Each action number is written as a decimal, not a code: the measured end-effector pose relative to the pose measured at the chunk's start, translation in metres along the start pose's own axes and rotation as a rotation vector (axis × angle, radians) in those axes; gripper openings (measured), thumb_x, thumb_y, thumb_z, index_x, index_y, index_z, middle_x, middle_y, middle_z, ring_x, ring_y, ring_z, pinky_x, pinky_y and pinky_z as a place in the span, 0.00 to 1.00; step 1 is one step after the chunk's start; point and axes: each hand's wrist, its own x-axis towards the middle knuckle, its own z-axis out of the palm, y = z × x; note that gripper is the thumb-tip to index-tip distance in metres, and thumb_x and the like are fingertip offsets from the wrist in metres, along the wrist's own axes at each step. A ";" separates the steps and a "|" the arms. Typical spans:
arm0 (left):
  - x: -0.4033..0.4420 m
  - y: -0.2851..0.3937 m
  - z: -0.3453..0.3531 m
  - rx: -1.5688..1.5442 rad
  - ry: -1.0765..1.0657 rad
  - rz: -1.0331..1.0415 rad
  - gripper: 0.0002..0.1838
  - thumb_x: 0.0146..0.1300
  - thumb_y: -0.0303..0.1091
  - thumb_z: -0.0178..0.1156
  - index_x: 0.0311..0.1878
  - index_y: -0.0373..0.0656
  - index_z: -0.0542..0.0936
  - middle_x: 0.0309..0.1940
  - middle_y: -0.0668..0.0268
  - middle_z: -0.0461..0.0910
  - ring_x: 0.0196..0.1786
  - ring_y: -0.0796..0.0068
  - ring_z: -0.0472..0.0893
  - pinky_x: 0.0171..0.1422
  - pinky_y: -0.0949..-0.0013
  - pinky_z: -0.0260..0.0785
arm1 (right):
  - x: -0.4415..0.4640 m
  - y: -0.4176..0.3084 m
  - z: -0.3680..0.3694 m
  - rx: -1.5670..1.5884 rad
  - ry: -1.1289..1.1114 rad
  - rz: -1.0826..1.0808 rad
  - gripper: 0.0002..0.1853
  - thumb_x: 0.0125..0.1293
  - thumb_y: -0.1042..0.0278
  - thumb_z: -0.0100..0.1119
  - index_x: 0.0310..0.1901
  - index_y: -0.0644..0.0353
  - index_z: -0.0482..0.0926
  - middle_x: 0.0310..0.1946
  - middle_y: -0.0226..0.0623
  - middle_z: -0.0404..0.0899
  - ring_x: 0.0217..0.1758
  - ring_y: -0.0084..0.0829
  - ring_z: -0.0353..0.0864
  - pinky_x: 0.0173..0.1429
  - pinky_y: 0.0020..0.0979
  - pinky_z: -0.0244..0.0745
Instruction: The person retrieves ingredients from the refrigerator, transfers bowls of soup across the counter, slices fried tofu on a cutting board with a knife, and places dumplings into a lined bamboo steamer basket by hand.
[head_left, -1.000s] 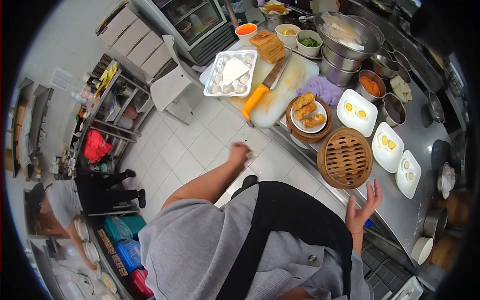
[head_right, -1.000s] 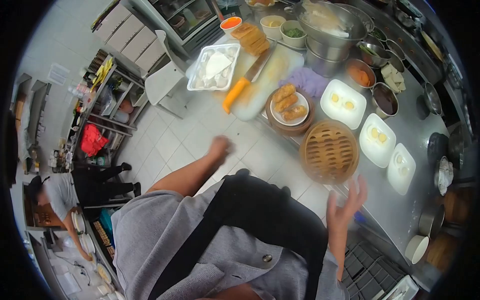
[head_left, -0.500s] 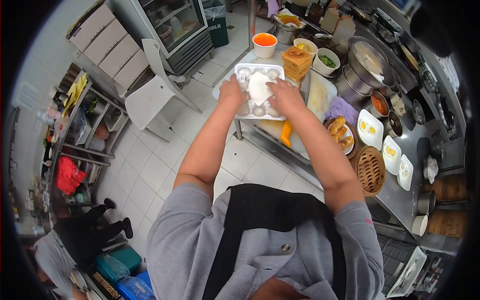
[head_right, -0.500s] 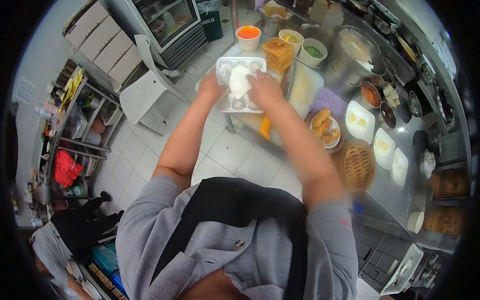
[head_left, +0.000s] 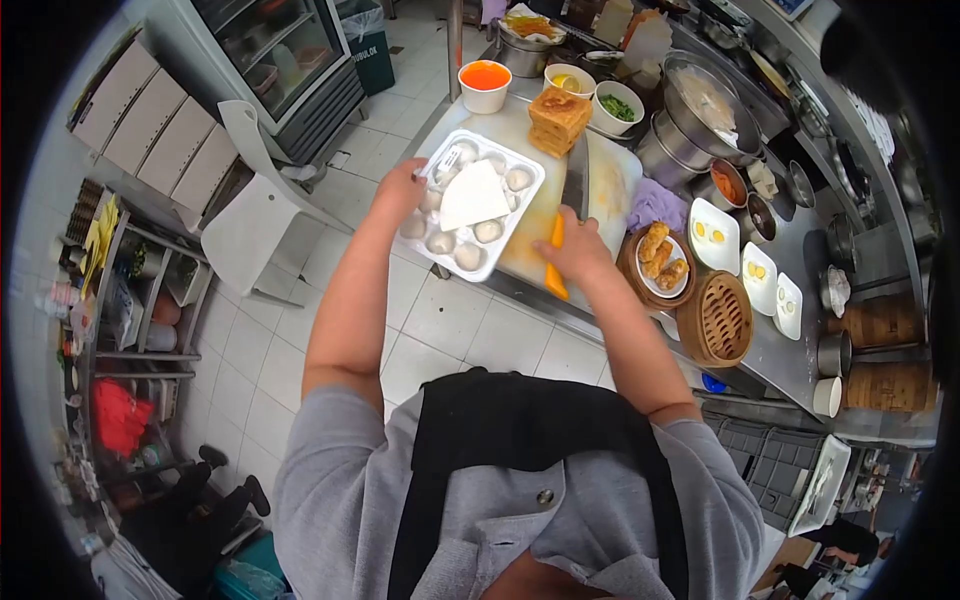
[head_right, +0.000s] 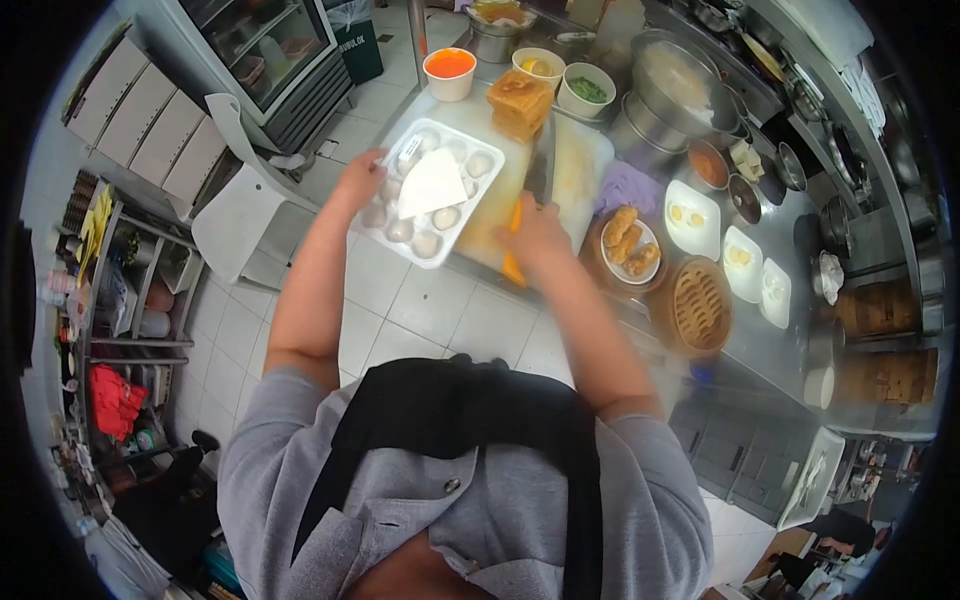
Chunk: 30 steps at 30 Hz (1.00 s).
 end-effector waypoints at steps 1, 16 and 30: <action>0.001 0.008 0.000 -0.003 0.012 -0.007 0.20 0.59 0.32 0.57 0.57 0.48 0.75 0.40 0.55 0.80 0.41 0.63 0.80 0.45 0.64 0.72 | -0.001 -0.003 0.002 0.046 0.021 0.026 0.35 0.58 0.56 0.59 0.65 0.55 0.58 0.57 0.55 0.64 0.54 0.52 0.73 0.56 0.43 0.72; 0.044 0.066 0.010 0.494 -0.165 0.032 0.36 0.54 0.39 0.62 0.68 0.56 0.62 0.60 0.55 0.68 0.60 0.53 0.70 0.62 0.59 0.65 | 0.000 0.017 0.007 0.162 0.056 0.147 0.36 0.55 0.59 0.55 0.63 0.64 0.55 0.42 0.61 0.78 0.46 0.54 0.78 0.54 0.46 0.72; 0.079 0.163 0.056 0.342 -0.123 0.895 0.44 0.43 0.43 0.73 0.65 0.59 0.63 0.64 0.55 0.59 0.62 0.49 0.64 0.65 0.55 0.61 | -0.060 0.012 0.035 0.894 0.337 0.451 0.25 0.61 0.64 0.52 0.58 0.60 0.62 0.34 0.46 0.77 0.31 0.40 0.78 0.37 0.35 0.73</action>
